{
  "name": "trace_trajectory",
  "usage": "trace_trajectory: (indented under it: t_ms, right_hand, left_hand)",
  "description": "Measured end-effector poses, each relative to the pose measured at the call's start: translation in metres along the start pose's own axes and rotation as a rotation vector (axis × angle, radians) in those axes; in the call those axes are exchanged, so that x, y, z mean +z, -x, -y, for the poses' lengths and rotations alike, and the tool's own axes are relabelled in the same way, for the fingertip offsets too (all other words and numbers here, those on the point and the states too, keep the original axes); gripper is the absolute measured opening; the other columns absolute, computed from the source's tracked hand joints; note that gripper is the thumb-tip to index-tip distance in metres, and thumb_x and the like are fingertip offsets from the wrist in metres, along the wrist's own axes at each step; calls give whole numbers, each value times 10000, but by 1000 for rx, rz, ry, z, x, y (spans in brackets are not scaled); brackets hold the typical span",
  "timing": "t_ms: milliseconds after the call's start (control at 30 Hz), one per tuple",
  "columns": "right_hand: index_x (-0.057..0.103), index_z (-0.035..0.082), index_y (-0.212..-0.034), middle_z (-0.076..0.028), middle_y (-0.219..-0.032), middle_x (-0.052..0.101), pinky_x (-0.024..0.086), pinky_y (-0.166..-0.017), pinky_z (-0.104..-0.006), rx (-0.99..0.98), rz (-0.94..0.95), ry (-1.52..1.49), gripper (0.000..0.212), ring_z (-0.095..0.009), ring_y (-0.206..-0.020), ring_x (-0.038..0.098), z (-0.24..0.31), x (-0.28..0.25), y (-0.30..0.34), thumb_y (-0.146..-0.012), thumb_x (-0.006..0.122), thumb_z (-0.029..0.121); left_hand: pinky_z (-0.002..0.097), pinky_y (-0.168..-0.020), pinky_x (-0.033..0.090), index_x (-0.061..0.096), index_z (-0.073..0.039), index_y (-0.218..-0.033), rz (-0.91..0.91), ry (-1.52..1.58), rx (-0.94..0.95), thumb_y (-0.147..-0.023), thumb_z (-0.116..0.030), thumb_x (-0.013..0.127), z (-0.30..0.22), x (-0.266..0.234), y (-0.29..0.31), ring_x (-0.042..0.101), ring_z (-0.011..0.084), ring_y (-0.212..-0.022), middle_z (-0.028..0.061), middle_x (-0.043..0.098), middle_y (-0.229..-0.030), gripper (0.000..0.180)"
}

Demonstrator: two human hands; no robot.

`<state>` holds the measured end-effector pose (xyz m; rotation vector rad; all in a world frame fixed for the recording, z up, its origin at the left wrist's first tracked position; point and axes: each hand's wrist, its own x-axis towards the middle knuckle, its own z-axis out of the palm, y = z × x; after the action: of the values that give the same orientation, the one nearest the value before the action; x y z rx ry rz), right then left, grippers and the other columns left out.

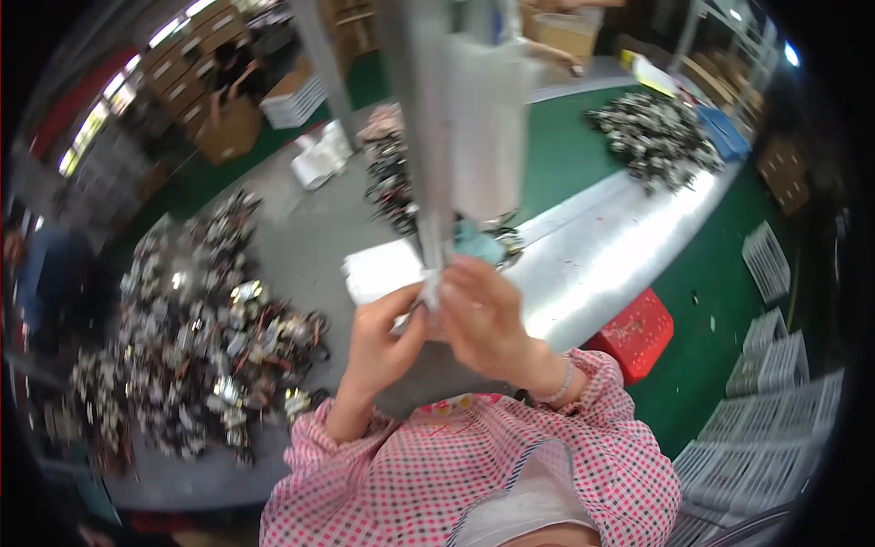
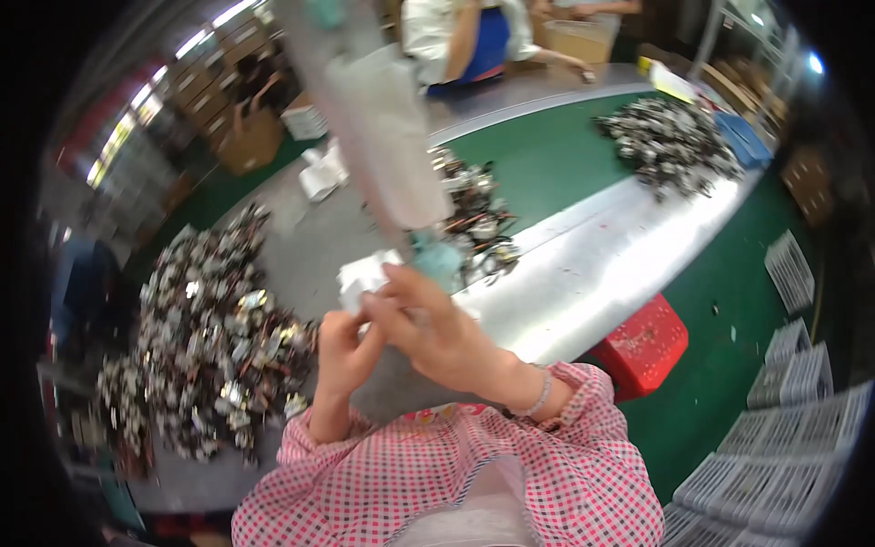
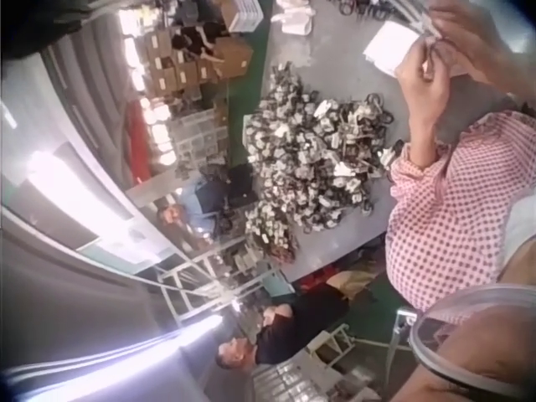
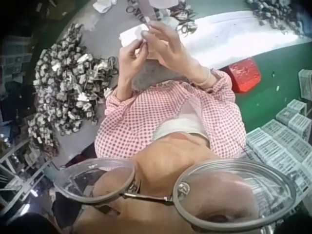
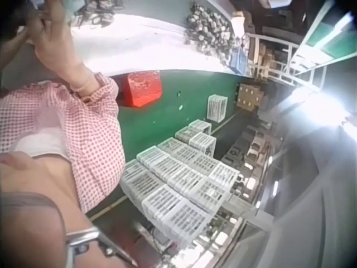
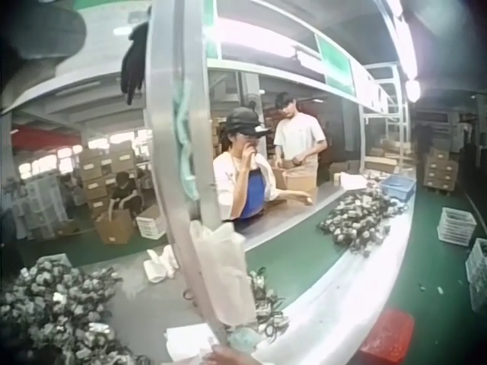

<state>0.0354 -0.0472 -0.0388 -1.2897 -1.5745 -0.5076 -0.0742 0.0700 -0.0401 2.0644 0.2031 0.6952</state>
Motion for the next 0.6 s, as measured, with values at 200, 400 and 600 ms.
trace_trajectory:
  t_ms: [200, 400, 600]
  right_hand:
    - [267, 38, -1319, -177, -1295, 228, 522, -685, -293, -14, -5, 49, 776, -268, -880, 570, 7, 3, 11, -661, 632, -150]
    - [116, 47, -1375, -135, -1347, 210, 532, -604, -237, 415, -317, -323, 922, -229, -945, 481, 16, -34, 47, -613, 585, -178]
    - [226, 55, -1343, -80, -1276, 298, 506, -688, -235, 970, -614, -897, 812, -189, -965, 462, -29, -55, 103, -648, 592, -149]
  left_hand:
    - [281, -726, 464, 539, 9, -1121, 136, 276, -271, -867, -56, 404, -12, -13, -4, 595, 152, -812, 123, 639, -946, 296]
    - [312, -835, 430, 539, 31, -1087, 286, -119, -366, -939, -207, 382, 39, -57, 0, 586, 209, -929, 130, 626, -997, 321]
    - [456, -848, 420, 495, -11, -1042, 179, -1251, -679, -695, -248, 681, 161, -86, 55, 432, 390, -1056, 211, 460, -1121, 460]
